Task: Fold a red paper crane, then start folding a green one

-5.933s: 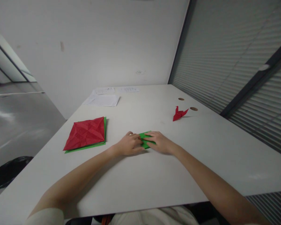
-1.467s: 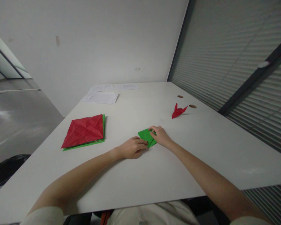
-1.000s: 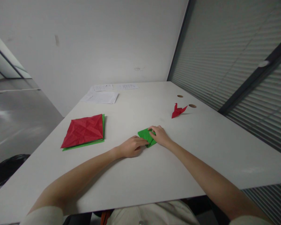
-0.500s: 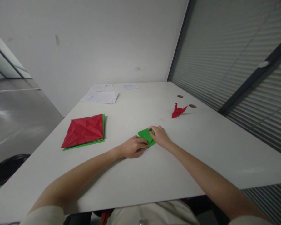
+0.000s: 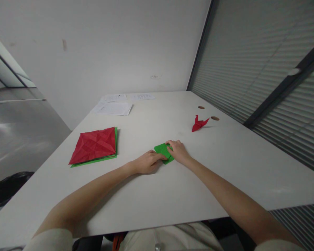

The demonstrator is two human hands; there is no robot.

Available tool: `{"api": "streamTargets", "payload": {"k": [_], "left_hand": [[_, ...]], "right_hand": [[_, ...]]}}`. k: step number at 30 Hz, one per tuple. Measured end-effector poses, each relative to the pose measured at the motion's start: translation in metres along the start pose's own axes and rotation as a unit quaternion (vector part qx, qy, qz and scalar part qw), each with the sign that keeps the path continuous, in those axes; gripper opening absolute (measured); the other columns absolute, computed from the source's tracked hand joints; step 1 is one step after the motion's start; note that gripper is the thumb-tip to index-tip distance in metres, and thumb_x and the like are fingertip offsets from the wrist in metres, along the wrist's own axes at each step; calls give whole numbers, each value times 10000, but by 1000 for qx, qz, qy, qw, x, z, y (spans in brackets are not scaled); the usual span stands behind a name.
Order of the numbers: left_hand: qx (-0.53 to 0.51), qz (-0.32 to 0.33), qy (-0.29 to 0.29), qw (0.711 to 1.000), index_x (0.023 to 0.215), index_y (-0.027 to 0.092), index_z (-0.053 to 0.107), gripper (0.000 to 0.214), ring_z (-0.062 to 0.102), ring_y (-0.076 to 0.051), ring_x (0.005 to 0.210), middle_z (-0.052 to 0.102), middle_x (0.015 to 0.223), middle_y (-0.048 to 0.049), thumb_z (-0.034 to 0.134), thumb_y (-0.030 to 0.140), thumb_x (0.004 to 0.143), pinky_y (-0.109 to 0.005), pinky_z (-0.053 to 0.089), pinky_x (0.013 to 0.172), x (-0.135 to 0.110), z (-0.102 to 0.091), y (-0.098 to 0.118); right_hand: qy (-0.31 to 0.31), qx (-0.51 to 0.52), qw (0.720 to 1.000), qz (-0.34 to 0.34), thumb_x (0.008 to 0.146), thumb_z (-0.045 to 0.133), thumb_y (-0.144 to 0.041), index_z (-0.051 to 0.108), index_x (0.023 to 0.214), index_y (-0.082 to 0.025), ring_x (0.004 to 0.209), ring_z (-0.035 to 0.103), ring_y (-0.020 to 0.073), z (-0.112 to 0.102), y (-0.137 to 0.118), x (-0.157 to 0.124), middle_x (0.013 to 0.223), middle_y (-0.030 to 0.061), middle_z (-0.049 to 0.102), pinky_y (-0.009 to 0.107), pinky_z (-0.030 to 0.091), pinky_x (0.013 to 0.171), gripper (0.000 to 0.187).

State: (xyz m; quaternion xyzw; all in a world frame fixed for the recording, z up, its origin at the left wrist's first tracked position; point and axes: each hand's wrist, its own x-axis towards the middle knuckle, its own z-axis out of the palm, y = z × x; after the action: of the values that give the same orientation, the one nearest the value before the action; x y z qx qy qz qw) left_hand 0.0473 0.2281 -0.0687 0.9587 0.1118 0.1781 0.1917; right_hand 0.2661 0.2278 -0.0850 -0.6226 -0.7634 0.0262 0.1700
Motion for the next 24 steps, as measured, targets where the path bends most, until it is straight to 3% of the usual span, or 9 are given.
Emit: {"api": "streamTargets", "payload": {"k": [5,10,19,24], "left_hand": [[-23,-11,21,999,1287,171,478,561,626,-173,1059,670,1189,-73,399,-28,769,-350,432,986,1,0,-4],[-29,22,5,999,1212,175,595,468,626,-167,1088,675,1179,-84,413,-11,824,-307,441,967,3,0,-8],[41,27,-5,999,1109,206,681,368,598,-201,1137,643,1239,-84,484,41,847,-356,412,1004,2,3,-6],[42,36,10,998,1081,198,692,324,570,-214,1183,617,1278,-108,476,67,877,-369,412,1008,1,6,-8]], "right_hand": [[-1,-6,1000,2,908,486,-204,617,1078,-209,930,544,249,0,0,0,1020,80,702,341,375,792,215],[1,-5,1000,2,912,479,-208,618,1084,-210,945,543,253,-1,-1,-1,1031,82,700,348,379,801,221],[3,17,1000,1,911,475,-197,612,1102,-209,956,549,240,-1,0,0,1055,85,694,345,390,824,235],[19,58,998,23,884,509,-189,621,1073,-218,864,556,216,2,4,1,889,55,694,319,396,785,222]]}}
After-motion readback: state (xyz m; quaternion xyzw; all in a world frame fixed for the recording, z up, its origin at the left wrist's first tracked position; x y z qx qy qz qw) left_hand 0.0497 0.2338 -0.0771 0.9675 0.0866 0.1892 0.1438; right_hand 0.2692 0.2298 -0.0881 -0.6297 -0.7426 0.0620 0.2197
